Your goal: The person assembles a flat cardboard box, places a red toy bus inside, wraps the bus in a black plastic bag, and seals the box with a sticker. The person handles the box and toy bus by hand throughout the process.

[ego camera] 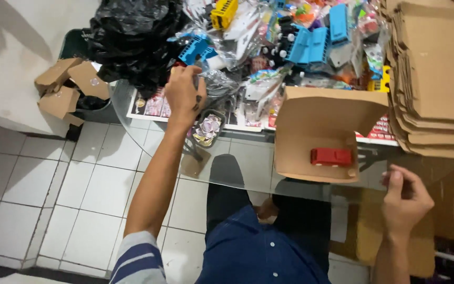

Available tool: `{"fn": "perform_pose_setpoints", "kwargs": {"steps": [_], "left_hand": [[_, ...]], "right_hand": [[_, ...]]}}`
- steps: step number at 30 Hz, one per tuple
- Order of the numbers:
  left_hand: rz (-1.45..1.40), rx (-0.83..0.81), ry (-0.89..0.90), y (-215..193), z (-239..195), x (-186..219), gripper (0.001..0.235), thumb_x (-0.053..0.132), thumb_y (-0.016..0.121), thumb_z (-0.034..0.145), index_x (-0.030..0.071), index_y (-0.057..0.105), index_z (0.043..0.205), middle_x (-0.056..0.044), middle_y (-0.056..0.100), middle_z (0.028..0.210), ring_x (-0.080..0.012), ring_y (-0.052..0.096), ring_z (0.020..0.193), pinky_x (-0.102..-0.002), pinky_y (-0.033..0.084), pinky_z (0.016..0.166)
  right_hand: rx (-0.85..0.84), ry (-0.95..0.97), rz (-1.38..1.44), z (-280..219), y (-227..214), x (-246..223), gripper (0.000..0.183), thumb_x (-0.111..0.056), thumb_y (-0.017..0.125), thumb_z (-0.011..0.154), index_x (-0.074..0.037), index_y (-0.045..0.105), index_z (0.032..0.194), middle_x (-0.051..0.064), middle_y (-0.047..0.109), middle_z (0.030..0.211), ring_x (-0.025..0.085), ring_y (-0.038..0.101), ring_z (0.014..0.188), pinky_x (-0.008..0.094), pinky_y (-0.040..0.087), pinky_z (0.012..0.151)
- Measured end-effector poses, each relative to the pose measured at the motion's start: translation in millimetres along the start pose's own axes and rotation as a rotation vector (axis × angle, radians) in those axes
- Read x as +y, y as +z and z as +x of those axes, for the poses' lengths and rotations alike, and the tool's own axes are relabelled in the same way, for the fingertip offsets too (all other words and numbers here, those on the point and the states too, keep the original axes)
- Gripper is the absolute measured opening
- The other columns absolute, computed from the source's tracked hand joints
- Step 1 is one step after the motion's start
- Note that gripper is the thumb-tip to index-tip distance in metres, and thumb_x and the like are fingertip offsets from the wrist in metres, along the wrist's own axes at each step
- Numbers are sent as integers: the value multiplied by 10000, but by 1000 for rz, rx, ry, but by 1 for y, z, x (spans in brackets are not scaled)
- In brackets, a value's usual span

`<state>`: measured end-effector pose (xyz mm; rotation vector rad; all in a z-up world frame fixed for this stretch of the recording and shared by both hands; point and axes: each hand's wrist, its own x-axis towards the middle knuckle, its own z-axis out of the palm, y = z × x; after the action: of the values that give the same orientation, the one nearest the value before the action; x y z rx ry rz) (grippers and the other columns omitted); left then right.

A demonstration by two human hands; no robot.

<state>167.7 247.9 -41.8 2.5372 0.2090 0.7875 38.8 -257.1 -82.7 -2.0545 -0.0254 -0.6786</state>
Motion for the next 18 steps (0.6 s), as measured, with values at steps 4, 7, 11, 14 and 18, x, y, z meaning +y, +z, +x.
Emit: {"fn": "perform_pose_setpoints", "kwargs": {"steps": [4, 7, 11, 14, 18], "left_hand": [[-56, 10, -141, 24, 25, -29, 298, 103, 501, 929, 140, 737, 1108, -138, 646, 980, -381, 651, 866, -489, 504, 680], [-7, 31, -242, 19, 52, -60, 280, 122, 516, 909, 173, 716, 1097, -162, 672, 1003, -435, 671, 905, -558, 508, 736], [-4, 76, -302, 0, 73, -122, 330, 150, 445, 975, 125, 758, 1078, -156, 709, 1068, -368, 686, 933, -487, 495, 717], [181, 5, -277, -26, 61, -129, 290, 164, 590, 813, 269, 803, 980, -115, 754, 970, -459, 684, 908, -581, 541, 770], [131, 123, -158, -46, 49, -120, 165, 182, 644, 895, 183, 752, 1020, -99, 704, 966, -418, 684, 833, -531, 538, 682]], "right_hand": [[-90, 42, 23, -13, 12, -20, 140, 11, 580, 1191, 50, 703, 1245, 156, 699, 1044, 194, 669, 903, 286, 528, 858], [-200, 90, 80, -25, 21, -35, 160, -30, 566, 1147, 44, 705, 1170, 121, 679, 959, 169, 625, 862, 283, 502, 856], [-341, 145, 138, -39, 17, -42, 148, 11, 561, 1101, 53, 701, 1122, 162, 702, 990, 216, 668, 881, 314, 564, 846], [-414, 166, 175, -43, 26, -49, 146, -26, 578, 1082, 55, 697, 1055, 169, 704, 892, 226, 680, 826, 322, 592, 820], [-561, 270, 131, -39, 53, -73, 152, 18, 593, 1026, 80, 722, 1075, 225, 745, 935, 287, 723, 847, 372, 622, 823]]}}
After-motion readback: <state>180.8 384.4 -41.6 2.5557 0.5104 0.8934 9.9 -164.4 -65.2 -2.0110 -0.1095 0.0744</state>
